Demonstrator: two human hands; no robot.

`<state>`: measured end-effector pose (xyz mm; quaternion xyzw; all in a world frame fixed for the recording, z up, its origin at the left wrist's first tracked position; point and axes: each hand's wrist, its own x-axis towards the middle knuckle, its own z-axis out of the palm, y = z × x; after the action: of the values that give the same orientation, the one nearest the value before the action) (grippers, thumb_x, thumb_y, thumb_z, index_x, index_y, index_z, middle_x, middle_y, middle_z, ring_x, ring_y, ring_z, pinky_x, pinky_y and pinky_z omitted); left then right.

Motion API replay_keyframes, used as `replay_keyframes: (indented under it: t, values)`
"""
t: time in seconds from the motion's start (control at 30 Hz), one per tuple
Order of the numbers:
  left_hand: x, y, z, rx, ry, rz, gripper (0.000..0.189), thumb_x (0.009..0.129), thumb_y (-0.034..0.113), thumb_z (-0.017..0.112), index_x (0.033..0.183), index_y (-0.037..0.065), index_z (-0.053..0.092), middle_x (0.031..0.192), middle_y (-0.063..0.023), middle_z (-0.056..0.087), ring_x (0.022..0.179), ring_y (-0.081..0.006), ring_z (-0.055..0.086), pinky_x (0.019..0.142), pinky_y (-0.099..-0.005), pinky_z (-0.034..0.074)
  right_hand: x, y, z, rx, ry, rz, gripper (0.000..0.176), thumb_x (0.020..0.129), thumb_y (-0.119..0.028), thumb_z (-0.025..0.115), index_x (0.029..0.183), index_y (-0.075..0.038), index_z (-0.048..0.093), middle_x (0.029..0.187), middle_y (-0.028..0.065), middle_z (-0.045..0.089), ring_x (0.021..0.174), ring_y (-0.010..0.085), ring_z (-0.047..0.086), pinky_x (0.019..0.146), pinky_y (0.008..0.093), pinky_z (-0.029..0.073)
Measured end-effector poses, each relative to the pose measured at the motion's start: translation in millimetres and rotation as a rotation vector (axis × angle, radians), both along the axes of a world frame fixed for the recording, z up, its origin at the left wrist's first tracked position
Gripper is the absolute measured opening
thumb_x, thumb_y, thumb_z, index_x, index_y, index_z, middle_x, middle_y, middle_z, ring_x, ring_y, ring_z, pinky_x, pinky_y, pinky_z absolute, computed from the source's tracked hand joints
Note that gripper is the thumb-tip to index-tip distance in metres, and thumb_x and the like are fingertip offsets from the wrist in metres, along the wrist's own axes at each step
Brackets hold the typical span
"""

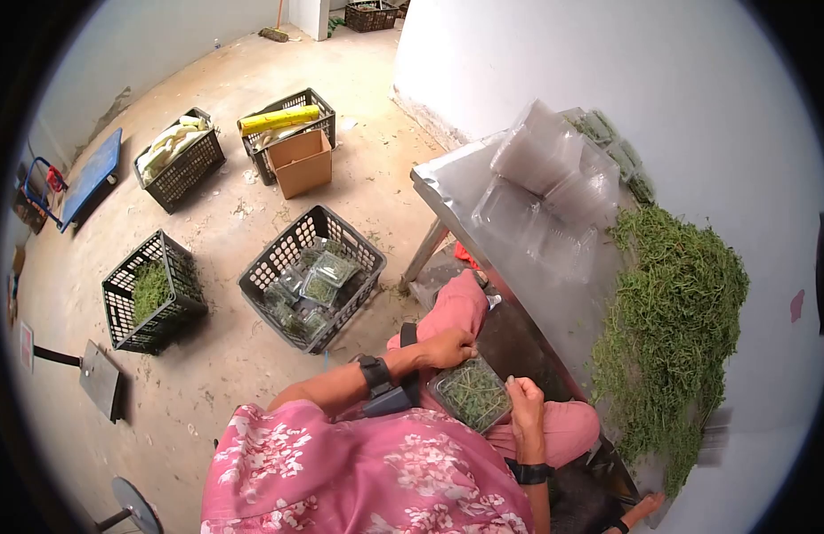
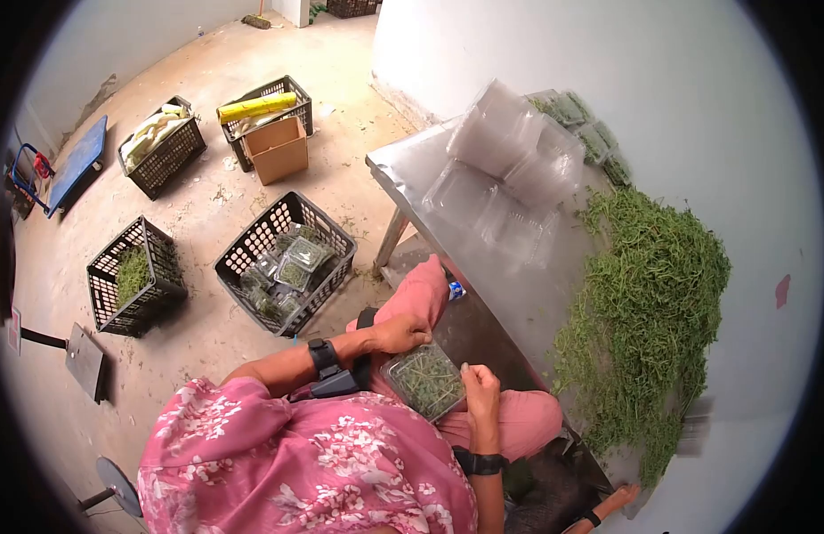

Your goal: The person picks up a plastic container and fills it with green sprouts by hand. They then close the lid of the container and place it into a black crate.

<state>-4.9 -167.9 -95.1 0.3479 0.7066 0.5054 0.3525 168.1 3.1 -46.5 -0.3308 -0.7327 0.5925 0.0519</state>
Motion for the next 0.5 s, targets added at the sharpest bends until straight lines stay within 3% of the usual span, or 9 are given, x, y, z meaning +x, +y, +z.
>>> replay_keyframes:
  t: [0.17,0.27,0.37,0.5]
  values:
    - [-1,1,-6,0.091,-0.037,0.000,0.020,0.089,0.020,0.062,0.094,0.001,0.067,0.080,-0.0162,0.066,0.076,-0.0243,0.063,0.071,-0.0378,0.049,12,9,-10,-0.216,-0.010,-0.087,0.020,0.094,-0.021,0.064,0.089,-0.002,0.061,0.076,-0.0016,0.056,0.067,0.0055,0.050,0.057,0.0208,0.038]
    - [-1,-4,-1,0.099,-0.032,0.019,0.020,0.090,0.020,0.062,0.094,0.001,0.067,0.080,-0.0153,0.066,0.076,-0.0241,0.063,0.071,-0.0374,0.049,16,-5,13,-0.507,0.012,-0.151,0.017,0.096,-0.019,0.062,0.097,-0.002,0.059,0.084,0.0028,0.060,0.069,0.0088,0.055,0.060,0.0225,0.045]
    - [-2,-5,-5,0.045,-0.029,-0.009,0.019,0.092,0.020,0.060,0.095,0.003,0.066,0.080,-0.0115,0.065,0.077,-0.0203,0.062,0.073,-0.0340,0.049,30,7,-3,-0.528,0.008,-0.075,0.013,0.098,-0.015,0.056,0.102,-0.002,0.056,0.086,0.0054,0.063,0.077,0.0151,0.063,0.069,0.0308,0.054]
    - [-1,-3,-10,0.048,0.008,0.004,0.020,0.092,0.021,0.060,0.095,0.002,0.066,0.080,-0.0127,0.065,0.077,-0.0210,0.062,0.072,-0.0344,0.049,28,6,-7,-0.511,0.000,-0.093,0.013,0.098,-0.016,0.057,0.100,-0.002,0.057,0.086,0.0060,0.063,0.072,0.0144,0.062,0.064,0.0285,0.052]
